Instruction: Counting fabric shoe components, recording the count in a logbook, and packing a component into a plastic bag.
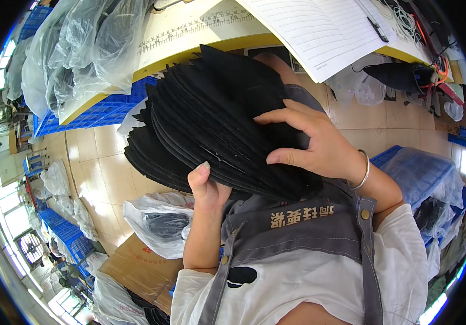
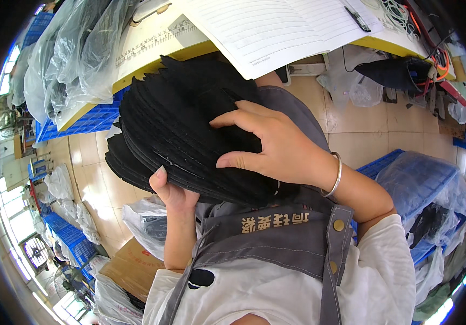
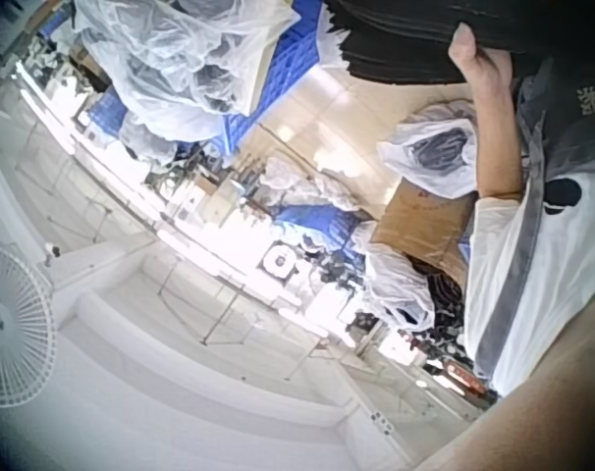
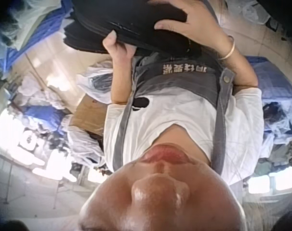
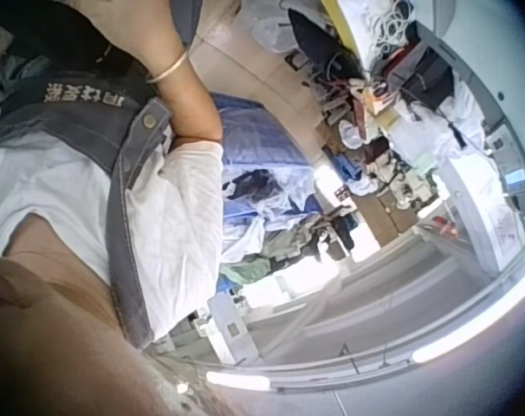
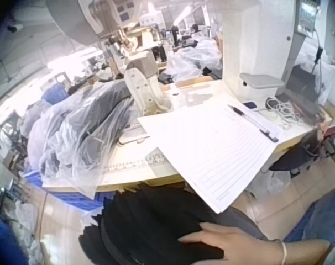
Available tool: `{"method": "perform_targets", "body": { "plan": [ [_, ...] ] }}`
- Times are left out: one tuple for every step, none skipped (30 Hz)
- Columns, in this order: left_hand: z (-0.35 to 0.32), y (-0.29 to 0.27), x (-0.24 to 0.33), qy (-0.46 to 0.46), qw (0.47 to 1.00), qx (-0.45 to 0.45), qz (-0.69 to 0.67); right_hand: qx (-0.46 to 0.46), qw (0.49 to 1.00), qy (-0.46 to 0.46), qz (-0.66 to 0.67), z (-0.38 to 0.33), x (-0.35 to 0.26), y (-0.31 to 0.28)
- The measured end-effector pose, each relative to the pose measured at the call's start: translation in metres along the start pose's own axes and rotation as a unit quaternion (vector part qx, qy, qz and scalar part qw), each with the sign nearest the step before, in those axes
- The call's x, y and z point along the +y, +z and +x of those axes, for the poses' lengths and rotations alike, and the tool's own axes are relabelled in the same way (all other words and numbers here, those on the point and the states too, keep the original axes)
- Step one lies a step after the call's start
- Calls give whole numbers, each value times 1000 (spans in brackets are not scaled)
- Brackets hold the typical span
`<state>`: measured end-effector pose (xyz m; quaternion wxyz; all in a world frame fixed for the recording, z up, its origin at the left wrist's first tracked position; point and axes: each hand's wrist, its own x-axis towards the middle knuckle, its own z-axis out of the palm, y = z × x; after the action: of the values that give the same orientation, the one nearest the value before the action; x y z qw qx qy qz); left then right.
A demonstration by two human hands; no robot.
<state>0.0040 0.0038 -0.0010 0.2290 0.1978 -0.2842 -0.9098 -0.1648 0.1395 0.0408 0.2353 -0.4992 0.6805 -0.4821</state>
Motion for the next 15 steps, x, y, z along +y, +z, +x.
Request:
{"method": "perform_targets", "body": {
  "plan": [
    [0,0,0,1,1000,0,0,-1,1000,0,0,0,-1,-1],
    [0,1,0,3,1000,4,2,7,1000,-3,-8,0,-3,-3],
    [0,2,0,5,1000,7,5,15,1000,-5,-16,0,-4,-3],
    [0,1,0,5,1000,7,4,14,1000,-5,-16,-2,-4,-3],
    [-1,-1,-1,2,1000,3,-4,32,998,-2,-49,-3,-4,-3],
    [-1,-2,-1,-1,1000,0,-12,49,995,2,-82,-5,-5,-2],
    [-1,-3,0,-1,1000,0,-12,49,995,2,-82,-5,-11,-1],
    [-1,-3,0,-3,1000,-1,-6,73,996,39,-43,-4,-18,-1],
    [-1,-3,0,-6,1000,-2,0,96,992,76,-4,-3,-22,0],
    [-1,-3,-1,-6,1000,-2,-1,96,992,76,-5,-3,-21,0],
    [-1,-1,0,-6,1000,0,-1,70,995,21,-70,-3,-17,1],
    [-2,0,0,-6,1000,2,-1,43,989,-34,-135,-4,-13,3],
    [-2,1,0,-5,1000,3,-1,24,989,-47,-137,-7,-5,5],
    [-2,1,0,-8,1000,4,1,24,989,-47,-137,-6,-8,6],
    [-2,2,0,-11,1000,6,2,47,990,-57,-120,-4,-12,8]
  ]
}}
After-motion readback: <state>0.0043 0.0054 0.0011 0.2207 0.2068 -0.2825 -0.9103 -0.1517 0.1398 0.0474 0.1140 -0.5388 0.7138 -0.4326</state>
